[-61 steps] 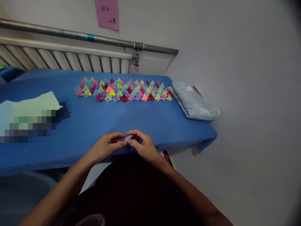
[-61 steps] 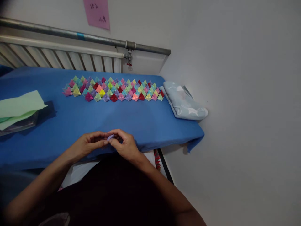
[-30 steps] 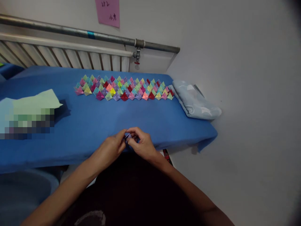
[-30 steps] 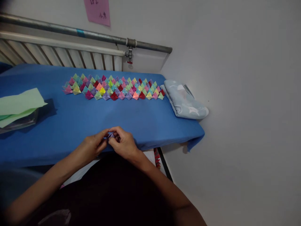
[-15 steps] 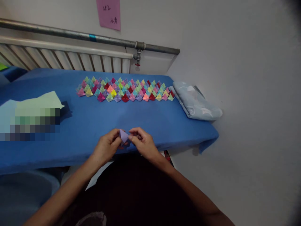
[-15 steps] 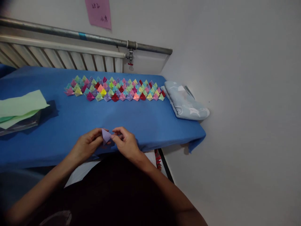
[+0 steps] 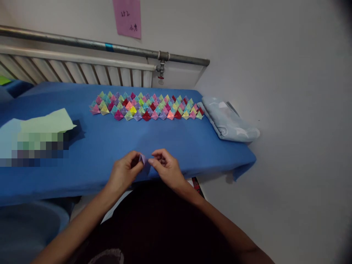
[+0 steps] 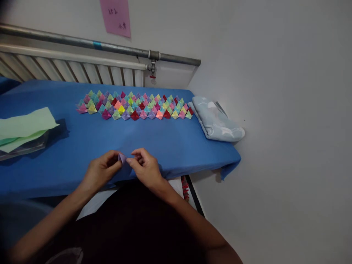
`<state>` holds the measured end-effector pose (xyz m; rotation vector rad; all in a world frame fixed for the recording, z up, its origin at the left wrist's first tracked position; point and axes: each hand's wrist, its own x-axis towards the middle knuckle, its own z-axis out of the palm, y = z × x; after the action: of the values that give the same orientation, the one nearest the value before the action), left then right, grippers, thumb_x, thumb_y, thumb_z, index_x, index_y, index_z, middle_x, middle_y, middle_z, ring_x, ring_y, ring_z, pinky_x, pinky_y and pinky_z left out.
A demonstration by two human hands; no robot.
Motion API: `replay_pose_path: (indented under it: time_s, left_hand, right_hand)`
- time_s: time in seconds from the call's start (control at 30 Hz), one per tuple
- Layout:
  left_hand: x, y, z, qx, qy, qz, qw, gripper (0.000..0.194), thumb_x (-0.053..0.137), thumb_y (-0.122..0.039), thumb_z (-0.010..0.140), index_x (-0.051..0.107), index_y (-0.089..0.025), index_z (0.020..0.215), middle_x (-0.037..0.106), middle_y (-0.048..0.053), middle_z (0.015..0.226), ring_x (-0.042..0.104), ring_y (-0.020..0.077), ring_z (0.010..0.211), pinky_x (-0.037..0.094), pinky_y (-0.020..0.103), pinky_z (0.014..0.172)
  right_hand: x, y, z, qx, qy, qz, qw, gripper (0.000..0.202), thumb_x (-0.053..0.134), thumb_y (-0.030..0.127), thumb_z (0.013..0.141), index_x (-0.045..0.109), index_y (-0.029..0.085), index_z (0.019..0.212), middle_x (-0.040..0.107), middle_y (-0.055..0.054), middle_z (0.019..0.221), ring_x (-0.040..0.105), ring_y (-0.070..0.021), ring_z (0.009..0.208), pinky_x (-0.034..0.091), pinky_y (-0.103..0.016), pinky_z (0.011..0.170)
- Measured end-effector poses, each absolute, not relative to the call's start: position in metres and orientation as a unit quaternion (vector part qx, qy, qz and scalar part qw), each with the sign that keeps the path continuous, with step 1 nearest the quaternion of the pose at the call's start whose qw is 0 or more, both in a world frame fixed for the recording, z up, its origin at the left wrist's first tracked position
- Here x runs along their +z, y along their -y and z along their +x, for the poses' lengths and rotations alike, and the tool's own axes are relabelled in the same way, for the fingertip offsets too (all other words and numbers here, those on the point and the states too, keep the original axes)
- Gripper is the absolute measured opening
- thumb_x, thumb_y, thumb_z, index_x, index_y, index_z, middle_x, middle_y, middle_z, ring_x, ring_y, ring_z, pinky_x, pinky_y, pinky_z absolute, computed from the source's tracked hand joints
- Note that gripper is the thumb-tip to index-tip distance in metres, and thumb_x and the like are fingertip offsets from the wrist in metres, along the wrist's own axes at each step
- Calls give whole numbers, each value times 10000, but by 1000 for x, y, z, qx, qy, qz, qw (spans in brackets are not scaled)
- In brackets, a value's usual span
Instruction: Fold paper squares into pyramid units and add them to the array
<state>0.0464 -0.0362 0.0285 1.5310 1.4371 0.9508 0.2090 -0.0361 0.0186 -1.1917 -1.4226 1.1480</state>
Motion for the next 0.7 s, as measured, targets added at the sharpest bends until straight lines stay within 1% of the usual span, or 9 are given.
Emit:
replay_pose_path:
  time_s: [0.1, 0.27, 0.37, 0.47, 0.53, 0.6, 0.7]
  left_hand:
    - [27, 38, 52, 375, -583, 637, 337, 224, 570, -419, 771, 635, -211, 820, 650, -17, 709, 569, 142, 654, 412, 248, 615]
    - [32, 39, 56, 367, -583, 644, 332, 226, 555, -402, 814, 649, -207, 875, 662, -11, 712, 581, 144, 632, 420, 253, 606]
    - [36, 39, 58, 371, -589, 641, 325, 208, 560, -387, 815, 652, -211, 878, 672, -10, 721, 593, 146, 627, 432, 256, 612]
    - [37, 39, 60, 381, -586, 635, 330, 198, 571, -375, 801, 643, -215, 891, 693, -7, 758, 622, 151, 647, 446, 259, 624]
    - [35, 39, 61, 392, -582, 625, 344, 217, 575, -379, 795, 632, -212, 921, 699, -6, 778, 625, 148, 624, 456, 269, 630]
    - [31, 39, 62, 407, -576, 610, 361, 236, 577, -374, 784, 622, -209, 947, 698, -6, 794, 625, 144, 605, 467, 281, 641]
    - [26, 39, 62, 437, -555, 581, 405, 229, 587, -372, 767, 616, -209, 924, 691, -8, 807, 649, 152, 663, 486, 287, 667]
  right_hand:
    - [23, 37, 207, 391, 647, -486, 438, 181, 648, 358, 829, 621, 229, 953, 585, 22, 769, 532, -113, 659, 456, -250, 637]
    - [25, 35, 210, 272, 728, -493, 391, 127, 536, 290, 904, 619, 225, 976, 638, -30, 829, 580, -157, 726, 459, -291, 718]
    - [26, 35, 212, 234, 756, -499, 353, 145, 498, 235, 899, 620, 217, 975, 655, -55, 856, 594, -182, 755, 449, -311, 732]
    - [25, 36, 210, 266, 738, -509, 354, 172, 498, 218, 880, 614, 222, 1006, 646, -26, 784, 584, -168, 687, 439, -290, 671]
    - [23, 36, 209, 307, 706, -509, 385, 197, 499, 217, 869, 609, 236, 1031, 622, 9, 718, 565, -146, 629, 432, -264, 624]
    - [20, 36, 208, 344, 675, -500, 420, 190, 498, 220, 863, 613, 243, 1013, 608, 26, 698, 556, -128, 600, 432, -246, 596]
    - [17, 36, 207, 402, 629, -480, 461, 133, 507, 248, 873, 615, 237, 950, 601, 37, 695, 564, -109, 581, 442, -227, 567]
